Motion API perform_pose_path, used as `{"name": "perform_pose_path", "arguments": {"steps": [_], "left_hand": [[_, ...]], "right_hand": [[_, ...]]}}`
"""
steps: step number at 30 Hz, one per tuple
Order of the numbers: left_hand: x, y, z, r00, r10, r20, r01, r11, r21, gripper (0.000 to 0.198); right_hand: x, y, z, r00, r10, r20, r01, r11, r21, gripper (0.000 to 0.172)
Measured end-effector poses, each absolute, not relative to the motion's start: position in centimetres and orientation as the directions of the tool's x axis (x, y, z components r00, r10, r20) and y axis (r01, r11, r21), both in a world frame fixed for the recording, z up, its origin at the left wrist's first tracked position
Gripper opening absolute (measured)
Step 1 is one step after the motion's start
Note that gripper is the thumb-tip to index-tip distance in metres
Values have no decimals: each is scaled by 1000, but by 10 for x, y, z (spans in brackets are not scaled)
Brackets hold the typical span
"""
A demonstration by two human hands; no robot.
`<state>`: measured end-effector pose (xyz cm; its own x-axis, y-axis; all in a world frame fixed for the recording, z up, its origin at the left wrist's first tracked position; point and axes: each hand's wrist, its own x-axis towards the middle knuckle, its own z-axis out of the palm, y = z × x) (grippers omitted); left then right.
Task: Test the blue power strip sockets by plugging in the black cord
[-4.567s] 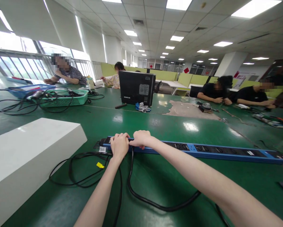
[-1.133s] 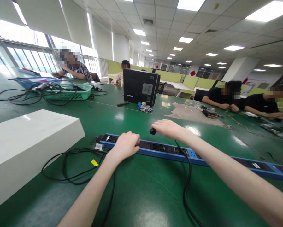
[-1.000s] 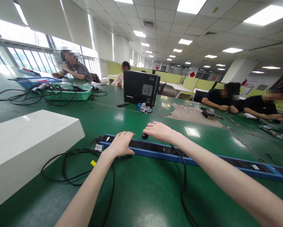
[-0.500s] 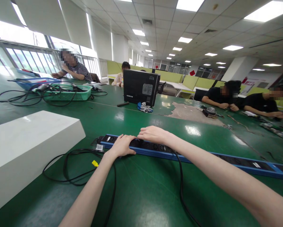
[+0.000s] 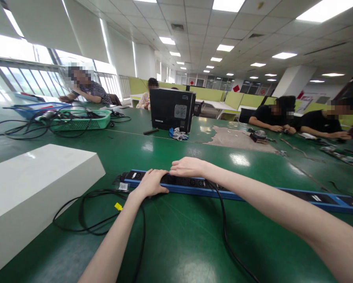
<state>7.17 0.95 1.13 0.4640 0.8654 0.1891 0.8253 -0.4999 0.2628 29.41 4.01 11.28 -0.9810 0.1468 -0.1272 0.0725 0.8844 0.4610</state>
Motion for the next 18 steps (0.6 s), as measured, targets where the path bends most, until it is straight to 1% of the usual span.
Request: {"name": "perform_pose_path", "arguments": {"steps": [6,11,18], "left_hand": [[72,10,11,474,858,199,815,-513,270,75],[73,9,12,477,856,200,812,-516,271,73],[73,7,15,475,854,211,807,-519,283,74]], "right_hand": [[296,44,112,-980,84,-180,-16,870,493,19],[298,47,110,-986,52,-160,-39,854,518,20],[298,51,110,-984,11,-179,-80,866,494,19]]}}
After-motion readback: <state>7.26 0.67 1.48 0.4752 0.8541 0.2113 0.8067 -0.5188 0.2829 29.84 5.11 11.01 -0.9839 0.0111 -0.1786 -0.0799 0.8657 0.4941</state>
